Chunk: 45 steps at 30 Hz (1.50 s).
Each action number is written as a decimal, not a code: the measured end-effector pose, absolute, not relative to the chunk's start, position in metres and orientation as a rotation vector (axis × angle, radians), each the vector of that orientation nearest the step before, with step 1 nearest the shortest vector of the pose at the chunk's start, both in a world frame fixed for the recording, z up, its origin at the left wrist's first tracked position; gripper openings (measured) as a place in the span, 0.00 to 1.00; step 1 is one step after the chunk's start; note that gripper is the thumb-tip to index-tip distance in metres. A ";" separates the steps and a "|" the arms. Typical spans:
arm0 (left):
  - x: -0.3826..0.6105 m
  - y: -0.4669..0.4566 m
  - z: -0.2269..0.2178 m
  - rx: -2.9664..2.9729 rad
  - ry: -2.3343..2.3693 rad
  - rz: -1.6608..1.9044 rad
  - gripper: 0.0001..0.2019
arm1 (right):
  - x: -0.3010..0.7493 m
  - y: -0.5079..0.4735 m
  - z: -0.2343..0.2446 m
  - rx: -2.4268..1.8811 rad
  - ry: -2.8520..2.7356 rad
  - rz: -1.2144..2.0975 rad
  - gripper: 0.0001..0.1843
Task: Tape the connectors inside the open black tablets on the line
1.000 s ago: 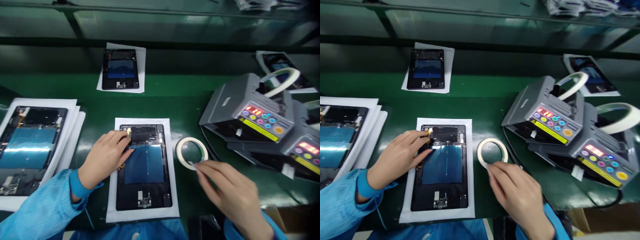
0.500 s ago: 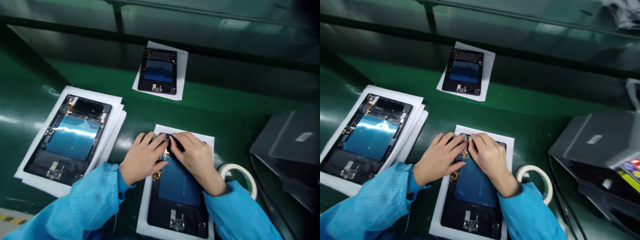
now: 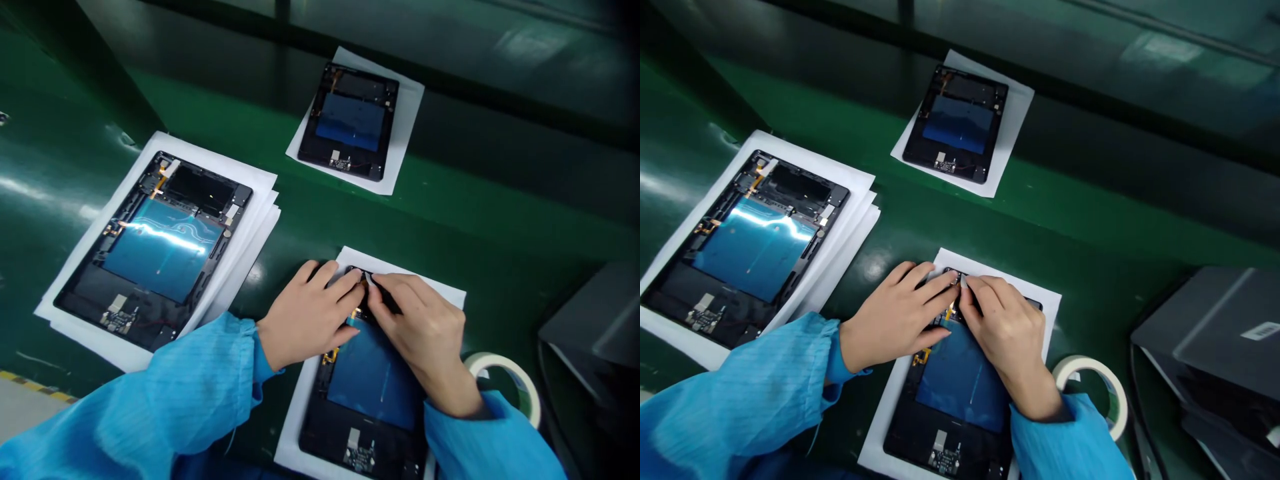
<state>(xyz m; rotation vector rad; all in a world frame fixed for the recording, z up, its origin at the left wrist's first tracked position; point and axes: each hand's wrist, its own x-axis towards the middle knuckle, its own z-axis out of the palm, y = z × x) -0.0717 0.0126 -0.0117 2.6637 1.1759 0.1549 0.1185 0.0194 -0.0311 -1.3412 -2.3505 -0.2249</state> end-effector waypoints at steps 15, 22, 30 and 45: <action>-0.071 0.013 -0.012 2.677 1.173 0.177 0.24 | 0.118 0.020 -0.028 -1.332 -2.363 -0.295 0.05; -0.071 0.012 -0.013 2.659 1.187 0.195 0.23 | 0.118 0.020 -0.031 -1.312 -2.383 -0.274 0.05; -0.070 0.014 -0.012 2.578 1.202 0.252 0.22 | 0.116 0.019 -0.025 -1.436 -2.546 -0.239 0.09; -0.071 0.014 -0.017 2.597 1.205 0.295 0.22 | 0.120 -0.006 -0.020 -1.385 -2.642 -0.019 0.18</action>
